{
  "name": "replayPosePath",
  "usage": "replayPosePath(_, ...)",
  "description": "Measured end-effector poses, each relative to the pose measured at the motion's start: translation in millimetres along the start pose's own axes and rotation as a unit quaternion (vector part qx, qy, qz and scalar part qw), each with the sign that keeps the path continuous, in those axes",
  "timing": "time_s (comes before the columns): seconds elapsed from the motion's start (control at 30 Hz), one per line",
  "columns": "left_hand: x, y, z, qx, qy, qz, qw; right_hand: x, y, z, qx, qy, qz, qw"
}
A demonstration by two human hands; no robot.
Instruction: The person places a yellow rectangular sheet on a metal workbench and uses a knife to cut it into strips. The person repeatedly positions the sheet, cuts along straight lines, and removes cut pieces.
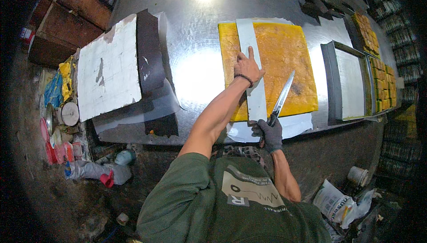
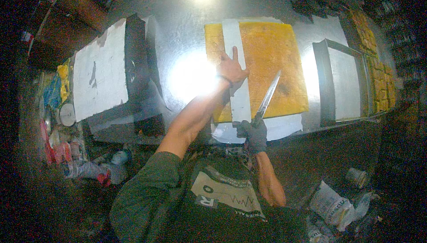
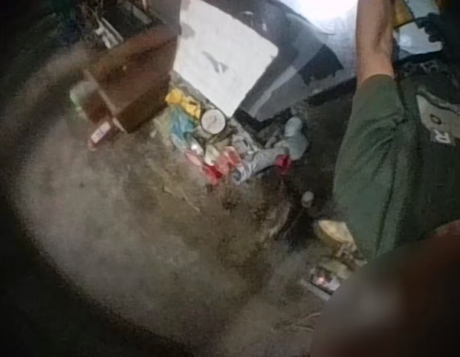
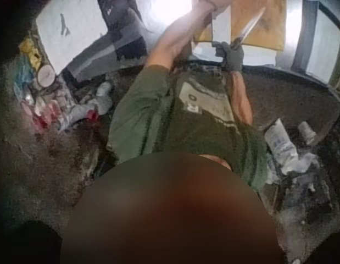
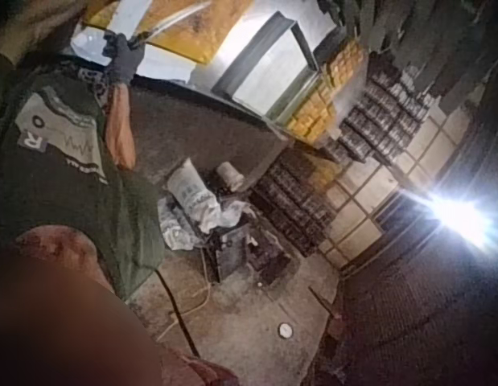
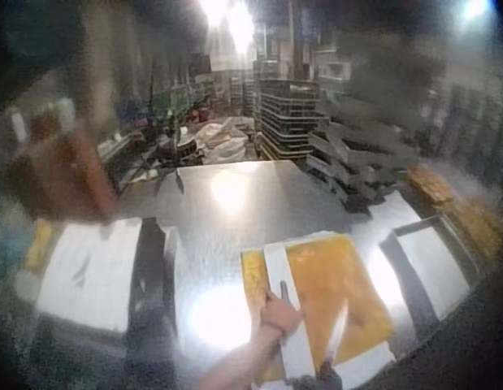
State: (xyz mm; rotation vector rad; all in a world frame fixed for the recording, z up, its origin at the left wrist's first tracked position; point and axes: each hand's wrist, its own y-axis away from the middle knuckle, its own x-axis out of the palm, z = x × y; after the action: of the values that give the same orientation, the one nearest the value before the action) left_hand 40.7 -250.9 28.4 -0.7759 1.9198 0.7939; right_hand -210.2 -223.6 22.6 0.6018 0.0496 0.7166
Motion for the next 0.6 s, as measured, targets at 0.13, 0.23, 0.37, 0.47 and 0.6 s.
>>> replayPosePath(0.13,-1.1,-0.2,-0.6,0.001,0.0,0.001,1.0,-1.9,-1.7,1.9,-0.001,-0.011,0.013,1.0)
replayPosePath(0.23,-4.2,-1.1,0.5,0.0,0.026,0.013,1.0,-1.1,-2.3,2.0,0.003,0.01,0.003,1.0)
replayPosePath(0.37,-8.5,-2.5,1.5,-0.004,0.02,0.021,1.0,1.2,-2.8,2.2,-0.006,0.01,0.014,1.0)
replayPosePath(0.47,-9.5,-2.3,0.1,-0.006,0.009,0.023,1.0,2.7,-3.2,2.5,-0.007,0.001,0.012,1.0)
replayPosePath(0.6,-7.6,-2.3,-2.9,-0.022,-0.006,0.014,1.0,3.4,-2.7,2.7,-0.006,0.016,-0.009,1.0)
